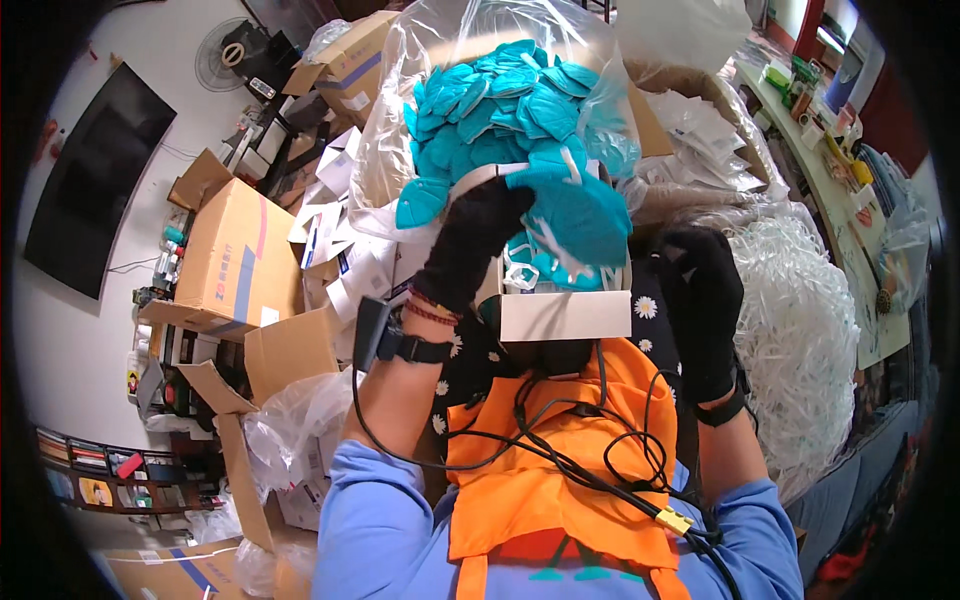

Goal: Picking up teal face masks from a pile and inserting each one into a clear plastic sleeve.

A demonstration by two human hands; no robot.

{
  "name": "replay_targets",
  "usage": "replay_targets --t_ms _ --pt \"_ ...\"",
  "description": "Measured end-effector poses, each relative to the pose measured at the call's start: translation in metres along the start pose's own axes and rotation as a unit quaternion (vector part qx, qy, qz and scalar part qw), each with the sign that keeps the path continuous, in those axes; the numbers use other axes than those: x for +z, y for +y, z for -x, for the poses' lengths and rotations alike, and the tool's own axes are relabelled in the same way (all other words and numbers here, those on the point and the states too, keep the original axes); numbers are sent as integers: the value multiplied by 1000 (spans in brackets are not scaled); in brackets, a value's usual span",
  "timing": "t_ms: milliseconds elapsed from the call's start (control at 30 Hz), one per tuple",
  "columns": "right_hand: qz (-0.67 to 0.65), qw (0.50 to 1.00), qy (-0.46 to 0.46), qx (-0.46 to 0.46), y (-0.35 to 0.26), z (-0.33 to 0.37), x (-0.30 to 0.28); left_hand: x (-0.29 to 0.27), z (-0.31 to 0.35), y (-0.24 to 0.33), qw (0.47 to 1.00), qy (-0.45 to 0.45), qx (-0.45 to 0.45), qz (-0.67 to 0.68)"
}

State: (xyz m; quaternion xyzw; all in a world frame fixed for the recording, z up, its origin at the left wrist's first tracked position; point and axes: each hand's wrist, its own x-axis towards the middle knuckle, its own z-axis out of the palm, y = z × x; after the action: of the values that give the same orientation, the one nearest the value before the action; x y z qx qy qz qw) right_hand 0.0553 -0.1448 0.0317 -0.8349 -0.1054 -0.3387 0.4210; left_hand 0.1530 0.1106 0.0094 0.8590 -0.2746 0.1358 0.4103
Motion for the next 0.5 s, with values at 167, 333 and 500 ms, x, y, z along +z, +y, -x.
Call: replay_targets --t_ms 167,333,500 --pt "53 995 -78 18 12 -1 18 11 22 16 992 41 84 83" --pt "-64 976 -154 138 22 17 34 25 30 27 950 60 -71 299" --pt "-64 979 -166 98 29 12 27 18 35 -10 971 128 107 -170"
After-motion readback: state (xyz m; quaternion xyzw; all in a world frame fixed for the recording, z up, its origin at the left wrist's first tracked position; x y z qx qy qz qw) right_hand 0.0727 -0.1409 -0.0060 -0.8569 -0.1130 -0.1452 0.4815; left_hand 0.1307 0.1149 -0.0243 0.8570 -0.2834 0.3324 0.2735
